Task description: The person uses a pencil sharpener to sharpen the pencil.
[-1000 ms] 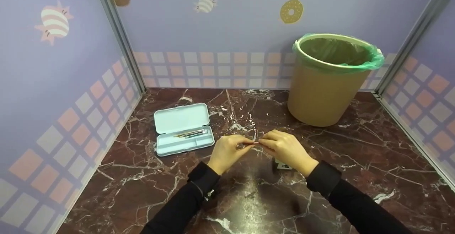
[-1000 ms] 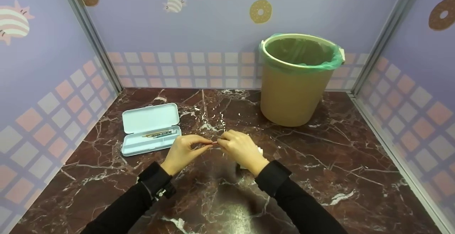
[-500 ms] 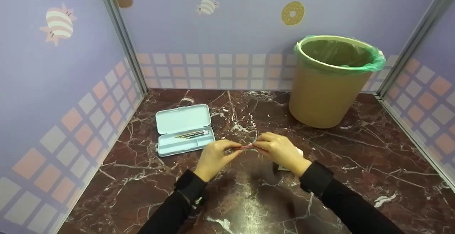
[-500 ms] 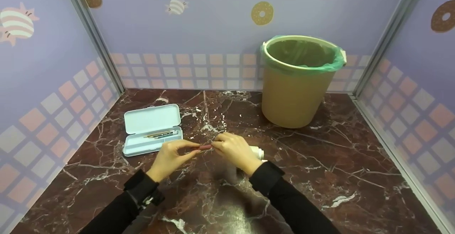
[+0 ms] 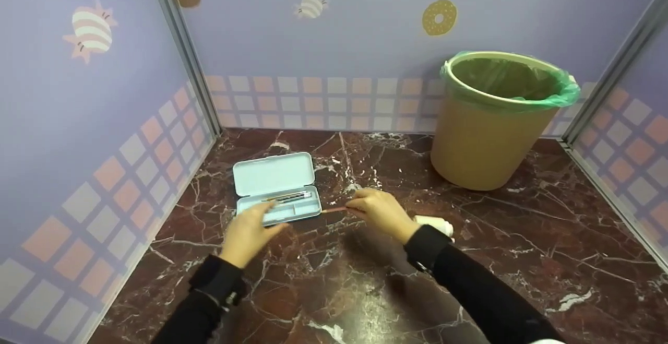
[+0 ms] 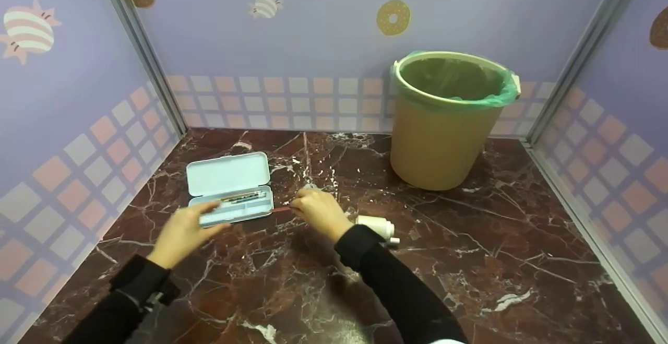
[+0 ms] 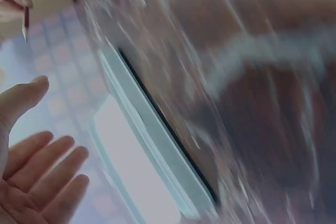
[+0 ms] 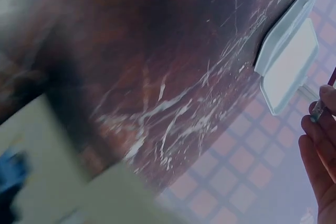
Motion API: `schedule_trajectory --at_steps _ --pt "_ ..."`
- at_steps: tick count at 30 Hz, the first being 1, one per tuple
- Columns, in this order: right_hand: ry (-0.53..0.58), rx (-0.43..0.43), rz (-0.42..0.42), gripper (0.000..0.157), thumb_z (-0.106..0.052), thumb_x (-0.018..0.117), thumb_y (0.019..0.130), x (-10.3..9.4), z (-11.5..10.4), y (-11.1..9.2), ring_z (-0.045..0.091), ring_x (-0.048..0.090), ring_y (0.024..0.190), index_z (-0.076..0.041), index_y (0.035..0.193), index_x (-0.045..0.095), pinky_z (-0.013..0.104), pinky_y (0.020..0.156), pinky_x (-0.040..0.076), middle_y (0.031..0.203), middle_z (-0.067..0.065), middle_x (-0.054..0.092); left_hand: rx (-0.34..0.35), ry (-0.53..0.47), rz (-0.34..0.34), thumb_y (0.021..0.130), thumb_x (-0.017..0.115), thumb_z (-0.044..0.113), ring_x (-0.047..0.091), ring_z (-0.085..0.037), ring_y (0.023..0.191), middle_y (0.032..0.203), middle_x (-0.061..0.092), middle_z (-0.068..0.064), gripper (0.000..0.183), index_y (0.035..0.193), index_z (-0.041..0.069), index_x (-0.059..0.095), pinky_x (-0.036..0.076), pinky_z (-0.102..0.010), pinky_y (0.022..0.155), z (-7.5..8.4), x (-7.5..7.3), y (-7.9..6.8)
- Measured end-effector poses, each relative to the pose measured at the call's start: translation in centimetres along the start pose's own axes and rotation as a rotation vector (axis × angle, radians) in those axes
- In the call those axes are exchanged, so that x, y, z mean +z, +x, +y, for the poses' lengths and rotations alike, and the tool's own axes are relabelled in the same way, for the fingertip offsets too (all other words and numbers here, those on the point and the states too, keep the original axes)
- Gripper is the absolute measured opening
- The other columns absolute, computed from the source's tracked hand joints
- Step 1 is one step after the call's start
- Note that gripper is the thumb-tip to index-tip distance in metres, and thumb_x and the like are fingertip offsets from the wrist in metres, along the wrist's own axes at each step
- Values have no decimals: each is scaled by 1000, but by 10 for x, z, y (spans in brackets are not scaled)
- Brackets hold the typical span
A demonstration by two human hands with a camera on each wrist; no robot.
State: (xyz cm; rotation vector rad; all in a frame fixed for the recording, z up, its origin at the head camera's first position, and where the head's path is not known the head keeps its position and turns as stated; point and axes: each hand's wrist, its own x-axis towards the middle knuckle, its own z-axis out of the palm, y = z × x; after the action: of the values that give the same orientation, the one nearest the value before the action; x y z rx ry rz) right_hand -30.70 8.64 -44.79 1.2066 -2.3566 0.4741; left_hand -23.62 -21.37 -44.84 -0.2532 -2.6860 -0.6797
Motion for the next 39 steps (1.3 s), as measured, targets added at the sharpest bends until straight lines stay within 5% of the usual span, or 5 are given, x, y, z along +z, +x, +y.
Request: schedule_trajectory --at_steps 5,11,15,24,39 --pt "2 25 -45 10 -13 76 89 16 2 19 21 73 81 -9 96 80 33 77 62 90 7 75 -67 60 -64 80 86 22 65 -49 119 135 63 -32 70 136 -8 57 53 -58 101 -30 -14 11" --pt "21 81 -93 12 -13 74 90 30 7 38 24 75 87 -9 99 80 36 81 62 95 8 77 -145 86 -232 82 84 35 50 -53 136 148 49 -37 90 146 -14 42 44 -61 111 -52 -21 20" --pt "36 118 -127 14 -17 73 91 35 7 51 26 74 88 -8 100 81 40 82 61 94 8 76 -164 74 -299 79 86 37 53 -53 132 144 51 -37 94 145 -14 43 44 -62 110 -67 -22 26" --pt "25 138 -176 13 -16 75 90 57 7 71 30 73 88 -7 98 81 43 82 60 92 10 75 -114 5 -340 75 87 36 66 -47 110 124 67 -32 82 133 -11 55 51 -59 97 -89 -16 39" --pt "-48 147 -204 8 -14 73 91 90 -3 95 27 74 86 -9 87 79 40 79 59 88 8 76 -98 105 -411 75 86 37 67 -42 97 111 69 -31 70 119 -12 62 53 -57 89 -95 -14 48"
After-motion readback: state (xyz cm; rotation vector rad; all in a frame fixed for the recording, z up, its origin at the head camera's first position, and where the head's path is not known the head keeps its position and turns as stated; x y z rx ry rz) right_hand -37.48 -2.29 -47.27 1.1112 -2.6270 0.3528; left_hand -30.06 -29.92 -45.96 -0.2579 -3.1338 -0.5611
